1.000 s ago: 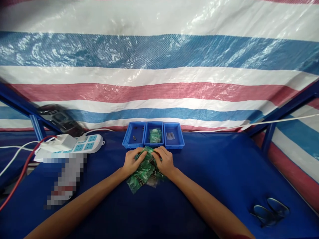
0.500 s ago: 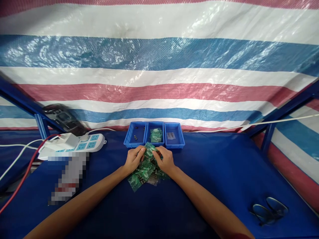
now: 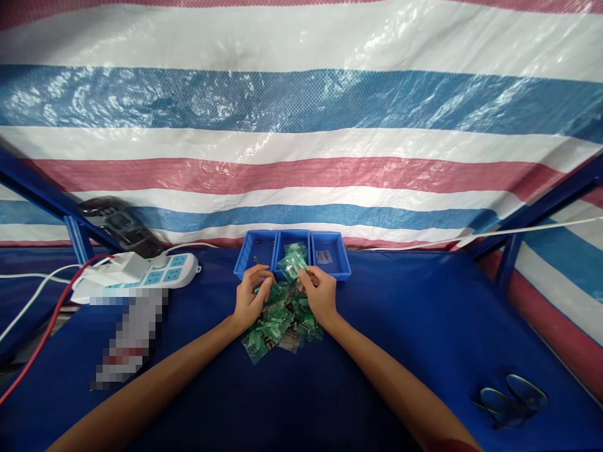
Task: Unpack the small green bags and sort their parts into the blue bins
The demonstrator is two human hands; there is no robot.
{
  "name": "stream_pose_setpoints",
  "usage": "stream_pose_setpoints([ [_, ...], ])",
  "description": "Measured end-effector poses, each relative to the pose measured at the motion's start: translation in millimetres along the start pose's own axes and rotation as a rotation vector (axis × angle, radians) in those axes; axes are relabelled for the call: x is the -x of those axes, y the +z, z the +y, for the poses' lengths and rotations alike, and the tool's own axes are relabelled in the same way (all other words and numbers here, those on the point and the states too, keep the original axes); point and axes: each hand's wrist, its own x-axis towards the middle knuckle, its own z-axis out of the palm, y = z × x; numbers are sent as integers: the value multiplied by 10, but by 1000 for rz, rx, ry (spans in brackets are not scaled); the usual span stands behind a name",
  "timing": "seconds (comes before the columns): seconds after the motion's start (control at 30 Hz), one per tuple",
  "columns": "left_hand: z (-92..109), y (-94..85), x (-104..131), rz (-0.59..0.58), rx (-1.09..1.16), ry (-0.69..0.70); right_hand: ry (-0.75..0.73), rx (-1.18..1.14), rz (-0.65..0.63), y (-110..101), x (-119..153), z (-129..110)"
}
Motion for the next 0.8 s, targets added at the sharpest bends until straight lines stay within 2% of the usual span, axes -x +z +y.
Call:
stream_pose_setpoints([
  [0.13,-9,3,-10,-4,21,-6,112,-106,-75,-34,-114,-82],
  [0.23,-9,-1,-15,-13,24,-14,68,32,-118,-82,-141,-183],
  [0.37,-12,-2,-13,-21,5,-21,-65,483,-352,-127,-142,-265],
  [0.47,-7,2,-11,-11,-8,-17,-77,736,-517,-140,-151,-263],
  [0.57,5,2,-12,-17,-19,-11,-69,829,-647,-164,-156,-294],
  [0.7,20,-4,-20,-41,-31,-3,-126,824,-843,-199,-128,-440],
  [0.8,23,-5,-24,-49,-36,1,-188,882,-923,-191,-83,-517],
])
